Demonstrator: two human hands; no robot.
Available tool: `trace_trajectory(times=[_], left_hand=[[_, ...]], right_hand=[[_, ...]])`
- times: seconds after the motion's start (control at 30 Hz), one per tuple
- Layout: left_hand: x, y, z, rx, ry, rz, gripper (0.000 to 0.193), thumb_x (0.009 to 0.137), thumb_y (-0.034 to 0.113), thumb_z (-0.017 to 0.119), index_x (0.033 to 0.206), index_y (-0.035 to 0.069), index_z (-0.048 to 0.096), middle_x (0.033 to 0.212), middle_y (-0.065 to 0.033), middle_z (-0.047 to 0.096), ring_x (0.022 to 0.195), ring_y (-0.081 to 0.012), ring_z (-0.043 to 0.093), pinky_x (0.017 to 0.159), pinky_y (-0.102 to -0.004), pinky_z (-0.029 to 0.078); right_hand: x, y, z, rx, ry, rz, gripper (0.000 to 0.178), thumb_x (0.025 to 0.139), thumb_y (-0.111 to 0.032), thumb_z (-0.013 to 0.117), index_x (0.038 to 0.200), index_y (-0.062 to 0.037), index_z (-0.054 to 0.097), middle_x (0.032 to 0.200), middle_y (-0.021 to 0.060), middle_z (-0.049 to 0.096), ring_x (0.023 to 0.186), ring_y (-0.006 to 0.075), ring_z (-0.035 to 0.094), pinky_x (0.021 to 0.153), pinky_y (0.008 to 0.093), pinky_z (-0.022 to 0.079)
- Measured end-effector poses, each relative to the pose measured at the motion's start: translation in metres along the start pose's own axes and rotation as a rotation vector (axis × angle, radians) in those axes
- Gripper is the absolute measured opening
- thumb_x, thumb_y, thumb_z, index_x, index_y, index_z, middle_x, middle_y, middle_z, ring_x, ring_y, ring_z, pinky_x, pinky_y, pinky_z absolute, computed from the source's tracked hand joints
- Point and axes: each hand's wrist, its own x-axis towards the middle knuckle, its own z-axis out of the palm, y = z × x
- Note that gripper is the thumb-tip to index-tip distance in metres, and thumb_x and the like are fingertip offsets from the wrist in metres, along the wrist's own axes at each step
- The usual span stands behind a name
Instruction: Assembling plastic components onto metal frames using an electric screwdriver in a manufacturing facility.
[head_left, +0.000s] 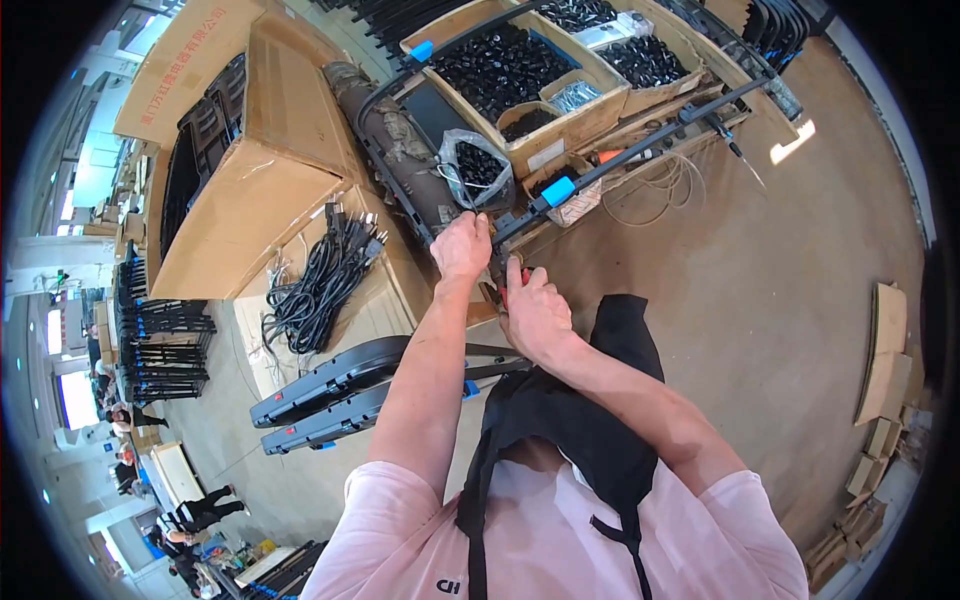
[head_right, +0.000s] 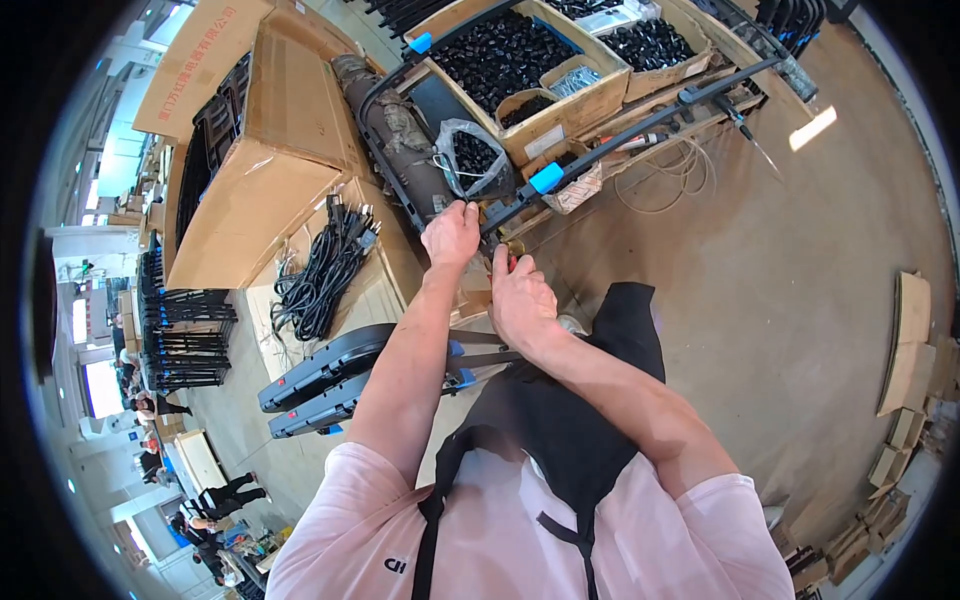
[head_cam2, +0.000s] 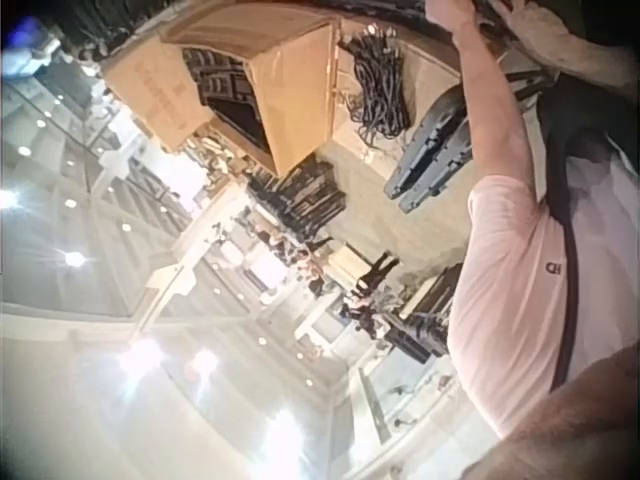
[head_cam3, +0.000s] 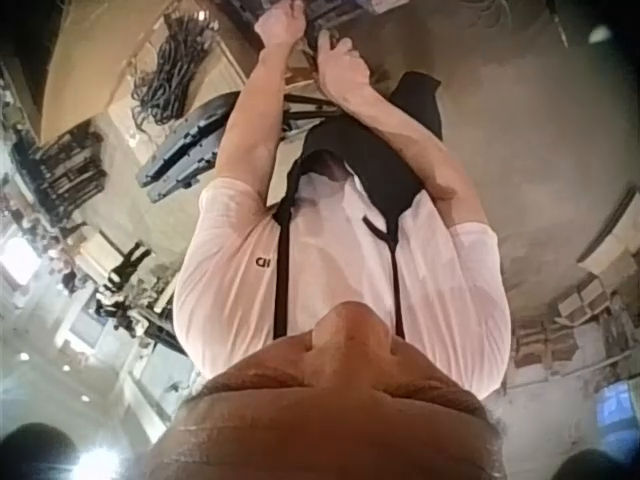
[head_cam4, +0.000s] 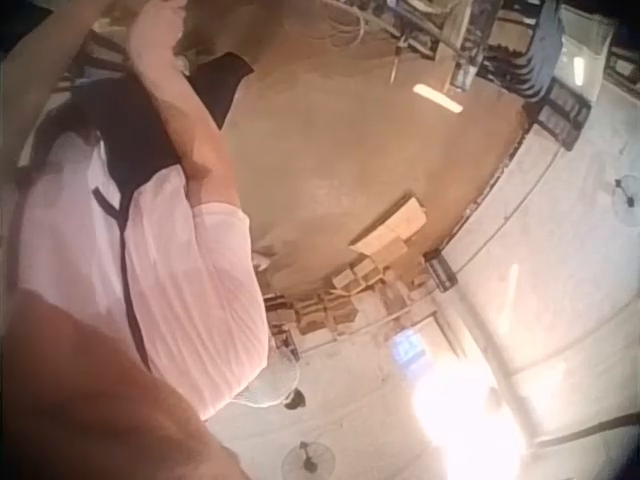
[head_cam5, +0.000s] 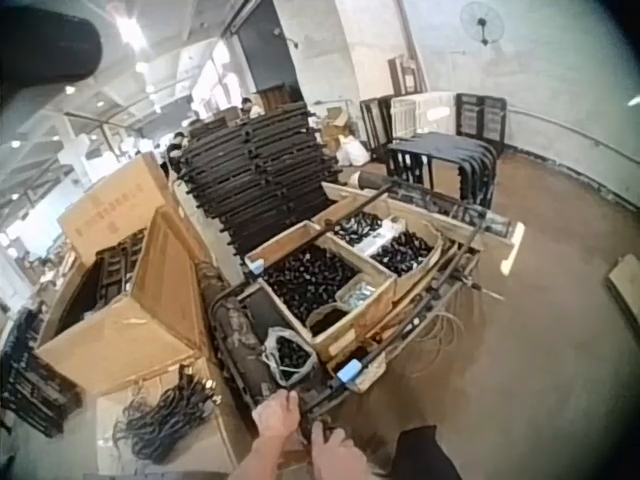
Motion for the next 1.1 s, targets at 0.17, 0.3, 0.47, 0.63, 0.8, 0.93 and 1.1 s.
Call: trace_trajectory(times=[0.17,0.3,0.47,0.63,0.8,0.93,1.1], left_hand=[[0.000,-0.007,0.001,-0.037,-0.009,-0.061,0.042,0.105,0.044,0.052,0.096,0.007,0.069,0.100,-0.0241,0.075,0.097,-0.0468,0.071,0.087,-0.0576,0.053],[0.003,0.002,-0.002,-0.015,-0.028,-0.035,0.041,0.106,0.043,0.052,0.098,0.007,0.069,0.101,-0.0233,0.075,0.096,-0.0447,0.072,0.085,-0.0568,0.054],[0.002,0.002,-0.001,-0.050,-0.017,-0.068,0.042,0.104,0.045,0.054,0.094,0.008,0.070,0.100,-0.0218,0.075,0.098,-0.0446,0.071,0.087,-0.0560,0.053],[0.008,0.000,-0.003,-0.050,-0.003,-0.100,0.043,0.104,0.045,0.054,0.093,0.007,0.069,0.098,-0.0226,0.075,0.097,-0.0452,0.071,0.086,-0.0553,0.053],[0.007,-0.003,0.002,-0.059,0.009,-0.120,0.043,0.104,0.043,0.053,0.093,0.005,0.070,0.099,-0.0236,0.075,0.096,-0.0451,0.071,0.085,-0.0559,0.053],[0.011,0.010,0.002,-0.042,-0.002,-0.105,0.039,0.104,0.039,0.055,0.094,0.004,0.069,0.099,-0.0215,0.075,0.091,-0.0429,0.072,0.082,-0.0552,0.055],[0.007,0.001,0.002,-0.054,0.039,-0.113,0.036,0.102,0.039,0.058,0.091,0.007,0.069,0.095,-0.0191,0.074,0.085,-0.0410,0.073,0.076,-0.0538,0.056]], right_hand=[[0.007,0.022,-0.009,0.116,-0.051,-0.025,0.087,0.080,-0.023,0.078,0.155,-0.0010,0.040,0.120,0.0285,0.059,0.094,0.0390,0.072,0.079,0.0482,0.062],[0.036,0.092,0.037,0.750,-0.165,-0.172,0.089,0.077,-0.021,0.075,0.157,-0.0014,0.042,0.121,0.0149,0.065,0.090,0.0252,0.070,0.079,0.0403,0.058],[0.043,0.125,0.066,1.847,-0.748,0.034,0.092,0.078,-0.014,0.071,0.164,-0.0072,0.038,0.115,0.0038,0.064,0.075,0.0132,0.055,0.064,0.0218,0.040],[0.059,0.101,0.026,0.329,-0.454,-0.140,0.065,0.085,-0.013,0.061,0.148,0.0019,0.052,0.110,0.0243,0.073,0.105,0.0351,0.072,0.087,0.0476,0.055],[0.060,0.116,-0.003,0.441,-0.718,-0.083,0.029,0.089,-0.017,0.061,0.112,-0.0001,0.066,0.089,0.0227,0.071,0.084,0.0348,0.070,0.077,0.0464,0.054],[0.060,0.164,0.007,0.506,-0.608,0.025,0.037,0.088,-0.025,0.065,0.108,0.0060,0.067,0.100,0.0278,0.074,0.099,0.0394,0.072,0.085,0.0475,0.053],[0.125,0.136,0.050,0.249,-0.508,0.161,0.052,0.088,-0.036,0.072,0.121,0.0035,0.067,0.124,0.0301,0.070,0.120,0.0427,0.068,0.102,0.0463,0.054]])
